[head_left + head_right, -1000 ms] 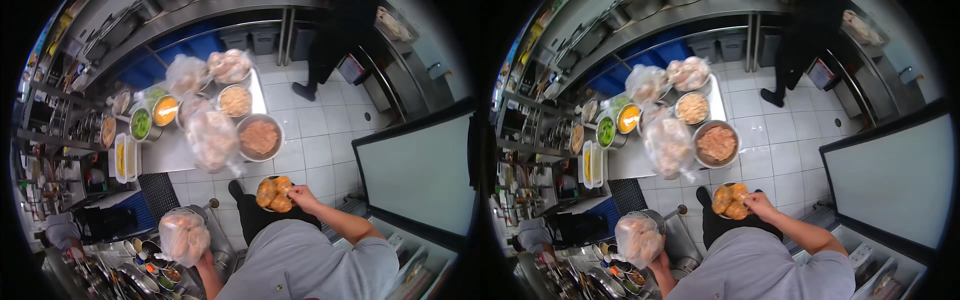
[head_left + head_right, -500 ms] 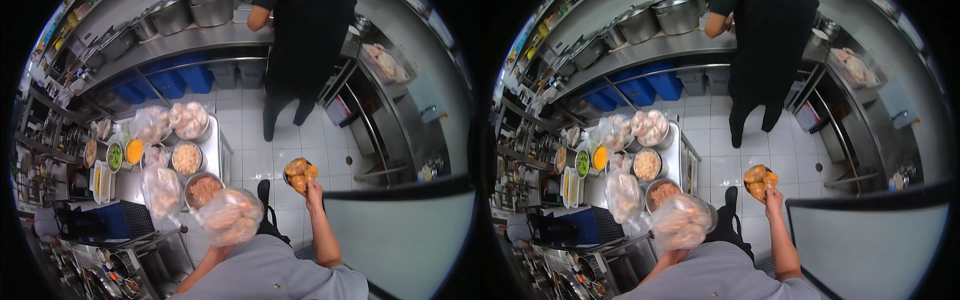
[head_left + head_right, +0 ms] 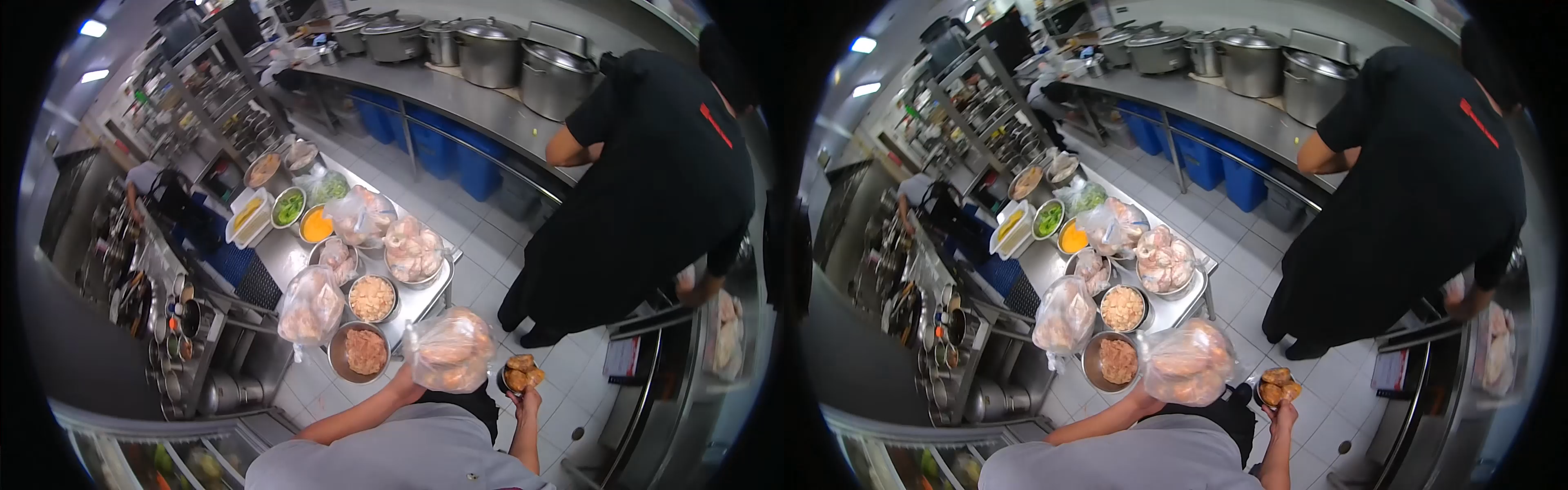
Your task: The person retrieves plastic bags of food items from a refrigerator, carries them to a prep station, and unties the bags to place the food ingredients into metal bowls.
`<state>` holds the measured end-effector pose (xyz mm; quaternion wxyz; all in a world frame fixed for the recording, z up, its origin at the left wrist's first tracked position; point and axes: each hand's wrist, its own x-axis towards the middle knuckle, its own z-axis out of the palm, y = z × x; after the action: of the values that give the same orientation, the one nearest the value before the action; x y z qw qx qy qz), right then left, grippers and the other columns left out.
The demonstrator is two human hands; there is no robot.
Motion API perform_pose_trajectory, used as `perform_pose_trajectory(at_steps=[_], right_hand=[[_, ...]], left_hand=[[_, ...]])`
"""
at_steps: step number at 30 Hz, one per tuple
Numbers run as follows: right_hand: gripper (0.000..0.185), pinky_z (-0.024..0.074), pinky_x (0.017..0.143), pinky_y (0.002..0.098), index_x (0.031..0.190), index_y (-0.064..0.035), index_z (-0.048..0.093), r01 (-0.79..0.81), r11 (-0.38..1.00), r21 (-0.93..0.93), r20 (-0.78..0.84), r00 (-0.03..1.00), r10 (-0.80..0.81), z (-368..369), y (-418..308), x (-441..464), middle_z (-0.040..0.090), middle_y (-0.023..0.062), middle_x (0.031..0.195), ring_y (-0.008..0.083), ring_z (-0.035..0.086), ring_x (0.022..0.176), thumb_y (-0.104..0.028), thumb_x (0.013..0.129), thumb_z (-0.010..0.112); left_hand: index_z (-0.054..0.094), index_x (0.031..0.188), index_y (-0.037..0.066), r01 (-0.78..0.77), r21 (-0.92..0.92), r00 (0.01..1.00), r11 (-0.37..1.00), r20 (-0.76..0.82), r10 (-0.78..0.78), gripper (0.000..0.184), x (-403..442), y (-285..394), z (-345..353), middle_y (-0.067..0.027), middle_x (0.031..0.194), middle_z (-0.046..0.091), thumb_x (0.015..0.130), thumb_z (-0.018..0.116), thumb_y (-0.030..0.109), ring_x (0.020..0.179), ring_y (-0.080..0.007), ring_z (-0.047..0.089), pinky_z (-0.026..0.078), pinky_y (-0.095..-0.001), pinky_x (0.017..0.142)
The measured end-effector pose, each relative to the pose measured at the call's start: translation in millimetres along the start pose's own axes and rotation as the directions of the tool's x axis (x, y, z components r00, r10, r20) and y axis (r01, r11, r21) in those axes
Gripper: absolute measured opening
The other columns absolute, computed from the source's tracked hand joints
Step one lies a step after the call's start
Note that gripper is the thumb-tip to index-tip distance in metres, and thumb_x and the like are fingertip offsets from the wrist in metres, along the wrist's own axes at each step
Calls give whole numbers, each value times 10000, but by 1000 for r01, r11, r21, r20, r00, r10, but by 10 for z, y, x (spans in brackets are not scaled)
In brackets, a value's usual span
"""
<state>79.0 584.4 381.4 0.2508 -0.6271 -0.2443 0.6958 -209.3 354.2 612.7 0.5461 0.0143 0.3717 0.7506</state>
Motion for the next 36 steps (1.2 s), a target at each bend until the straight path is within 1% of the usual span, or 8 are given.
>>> perform_pose_trajectory(at_steps=[5,15,19,22,27,31,32,36], right_hand=[[254,665,609,427,1015,86,588,91,922,-375,285,958,21,779,-603,582,651,147,897,245,694,705,-160,965,551],[120,660,621,433,885,19,604,196,822,-535,501,857,122,1649,-826,1087,632,99,869,217,674,722,-86,935,575],[254,653,685,487,1063,95,584,249,709,-660,560,791,244,1557,-474,1565,666,211,1024,349,716,833,-142,972,576],[199,659,698,514,988,84,577,216,651,-727,541,765,350,1650,-491,1224,644,205,1003,367,705,900,-111,951,599],[136,658,598,455,830,45,614,418,390,-821,559,726,400,1679,-147,824,647,131,825,280,698,704,-77,886,632],[259,555,584,346,701,5,659,800,-84,-594,746,587,316,1834,395,404,652,75,666,149,629,629,-213,810,745],[275,552,649,388,710,-23,687,729,38,-684,692,631,350,1870,555,199,696,120,679,210,674,629,-282,770,755],[282,555,669,392,809,-34,728,670,38,-742,614,656,439,2132,1297,-680,712,132,729,206,684,664,-314,795,757]], left_hand=[[404,1468,48,-222,-61,935,973,-297,195,533,-53,53,359,-111,1453,508,1030,548,316,1310,-251,526,434,-425,1126],[434,1447,49,-505,-98,826,858,-344,447,511,-8,40,107,-116,1419,538,1025,556,310,1269,-241,562,466,-424,1092],[435,1442,50,-614,-231,762,755,-424,490,531,-420,52,123,-120,1403,547,1013,571,333,1263,-265,569,470,-452,1093],[431,1448,64,-667,-48,587,743,-648,485,540,-875,194,399,-113,1402,548,1009,572,346,1250,-272,579,483,-467,1081],[432,1455,99,-785,98,331,612,-768,548,543,-1508,-118,-65,-112,1416,539,1008,555,382,1266,-289,566,516,-468,1037],[416,1468,117,-839,71,278,540,-797,537,611,-1973,-183,-629,-114,1444,516,992,533,483,1303,-319,534,550,-508,984],[404,1480,120,-835,115,226,538,-819,527,664,-2060,-115,-702,-118,1466,496,972,543,526,1322,-327,517,555,-540,962],[396,1490,129,-830,116,223,545,-827,516,641,-2733,-106,-1480,-118,1479,482,988,532,505,1335,-318,508,529,-525,1007]])
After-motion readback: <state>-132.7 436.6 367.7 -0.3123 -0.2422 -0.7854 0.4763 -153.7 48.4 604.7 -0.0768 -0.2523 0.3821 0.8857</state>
